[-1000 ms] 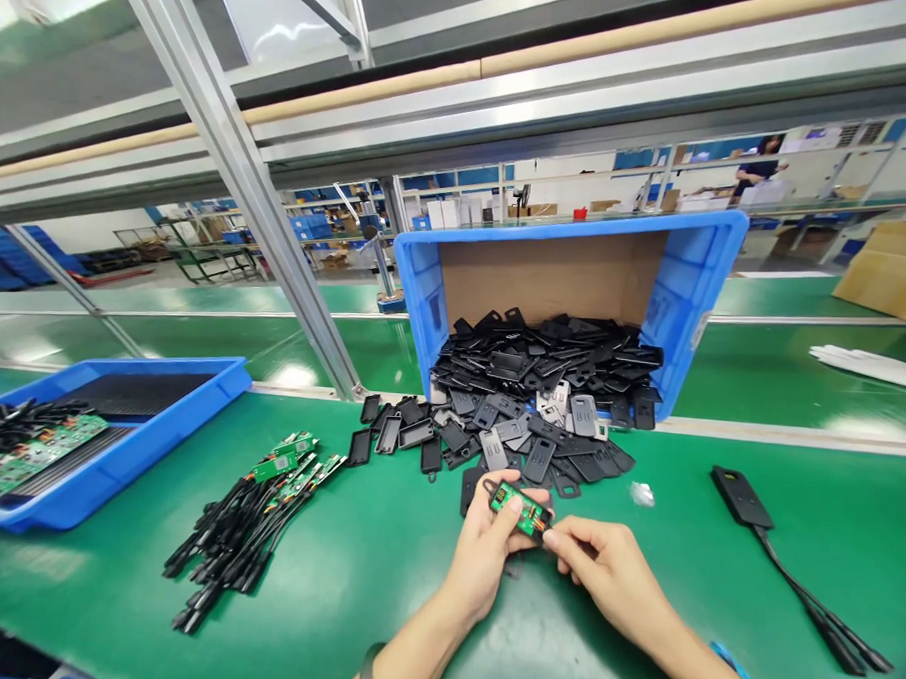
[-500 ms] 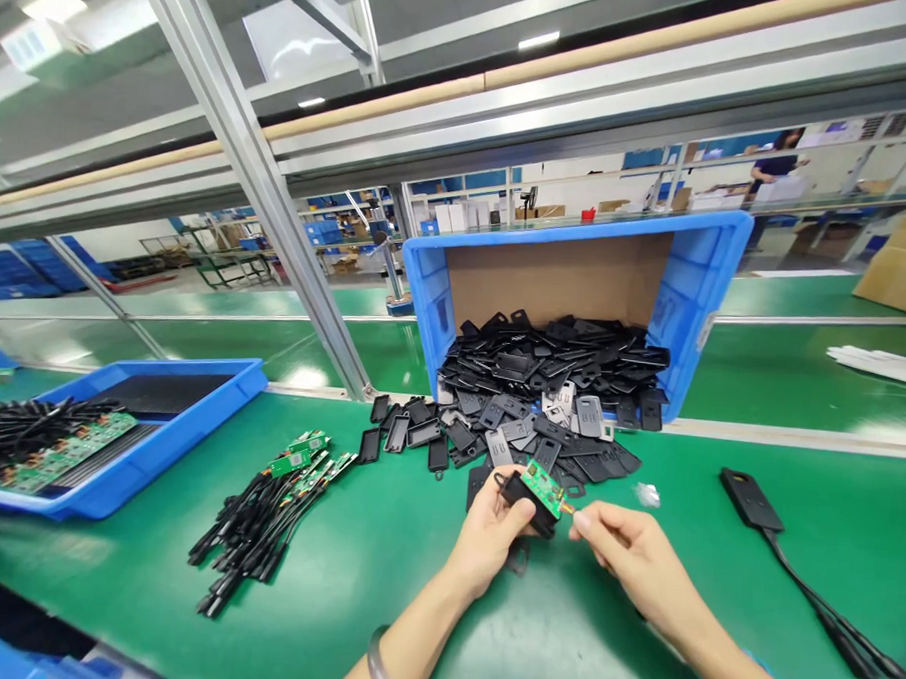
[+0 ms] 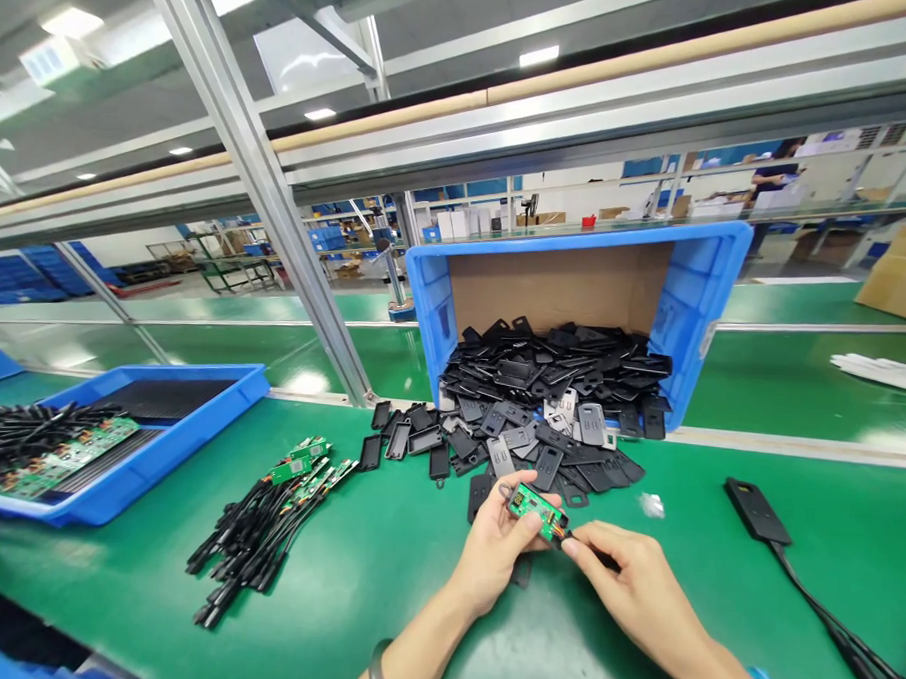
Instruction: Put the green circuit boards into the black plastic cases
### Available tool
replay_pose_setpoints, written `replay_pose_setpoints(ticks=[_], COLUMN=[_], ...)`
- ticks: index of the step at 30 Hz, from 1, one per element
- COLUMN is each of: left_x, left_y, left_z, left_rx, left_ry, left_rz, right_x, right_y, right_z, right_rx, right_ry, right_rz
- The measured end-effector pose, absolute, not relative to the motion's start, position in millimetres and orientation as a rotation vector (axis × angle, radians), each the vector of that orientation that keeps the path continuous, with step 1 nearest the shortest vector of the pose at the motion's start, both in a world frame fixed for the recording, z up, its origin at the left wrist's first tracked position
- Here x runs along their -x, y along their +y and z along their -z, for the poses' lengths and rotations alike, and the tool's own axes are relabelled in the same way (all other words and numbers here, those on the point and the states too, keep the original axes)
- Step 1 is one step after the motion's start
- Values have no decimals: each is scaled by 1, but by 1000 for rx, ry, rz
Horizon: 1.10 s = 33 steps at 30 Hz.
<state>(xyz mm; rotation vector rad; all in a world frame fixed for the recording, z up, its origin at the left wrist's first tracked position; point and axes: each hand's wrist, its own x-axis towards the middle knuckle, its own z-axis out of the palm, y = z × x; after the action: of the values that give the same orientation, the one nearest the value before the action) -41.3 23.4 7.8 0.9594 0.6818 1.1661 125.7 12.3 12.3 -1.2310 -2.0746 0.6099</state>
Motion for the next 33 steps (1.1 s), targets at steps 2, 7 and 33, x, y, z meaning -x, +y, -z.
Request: replay_pose_setpoints(ticks=[2,7,33], left_x=[41,40,29], left_y=[23,22,17], left_z=[-9,-8,-2], left_rx=[-943,-924,-757], left_ry=[678,662,811], left_rz=[-1163,-1161,-1304], right_x=[-125,-125,-115], right_y=[12,13,14], right_z=[-13,-10,-6], right_rx=[1232,1239,1300], right_ry=[-2095,-2114,-1862], right_rz=[-598,-594,-858])
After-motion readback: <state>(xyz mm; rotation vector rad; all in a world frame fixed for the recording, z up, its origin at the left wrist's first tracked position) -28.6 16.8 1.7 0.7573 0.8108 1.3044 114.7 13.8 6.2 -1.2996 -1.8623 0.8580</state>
